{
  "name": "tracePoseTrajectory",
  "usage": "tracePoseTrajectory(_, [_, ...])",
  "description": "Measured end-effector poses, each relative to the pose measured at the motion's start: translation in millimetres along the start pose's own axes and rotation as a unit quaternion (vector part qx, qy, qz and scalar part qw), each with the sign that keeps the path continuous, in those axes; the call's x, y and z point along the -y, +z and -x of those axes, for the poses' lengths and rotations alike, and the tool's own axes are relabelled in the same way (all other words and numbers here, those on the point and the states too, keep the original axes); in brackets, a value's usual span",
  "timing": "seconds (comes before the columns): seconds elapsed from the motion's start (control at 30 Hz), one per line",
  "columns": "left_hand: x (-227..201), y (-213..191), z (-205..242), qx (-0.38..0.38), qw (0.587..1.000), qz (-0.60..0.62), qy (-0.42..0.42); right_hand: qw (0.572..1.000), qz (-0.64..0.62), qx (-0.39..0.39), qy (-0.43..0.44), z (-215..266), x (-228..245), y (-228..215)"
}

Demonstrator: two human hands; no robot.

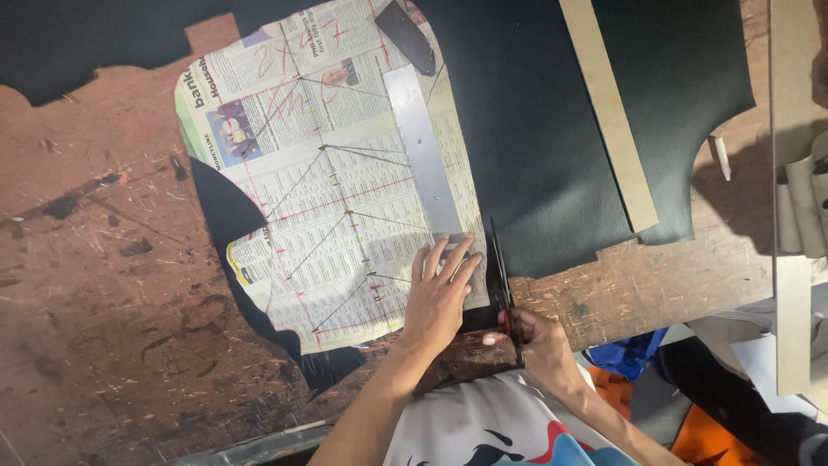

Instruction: The person positions a template made of newspaper onto a piece of black fabric on a workbench, marks the outline with white chalk, and then cuts the fabric along the marked line using shears.

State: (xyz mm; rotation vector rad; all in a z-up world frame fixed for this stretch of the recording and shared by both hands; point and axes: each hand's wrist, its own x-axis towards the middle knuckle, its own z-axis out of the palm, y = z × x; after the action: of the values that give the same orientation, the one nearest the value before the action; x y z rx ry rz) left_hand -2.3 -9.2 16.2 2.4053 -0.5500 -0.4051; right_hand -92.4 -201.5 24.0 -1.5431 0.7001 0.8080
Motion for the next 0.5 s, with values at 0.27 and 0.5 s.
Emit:
tracePoseTrajectory(0.27, [-2, -1, -1, -0.019, 0.999, 0.024, -0.017, 0.999, 0.007, 0.029, 0.023, -11, 9, -8])
tracePoseTrajectory(0.5, [-1, -3, -2, 0.012, 0.999, 0.018, -0.036, 0.999, 0.011, 0.022, -0.048, -32, 20, -6])
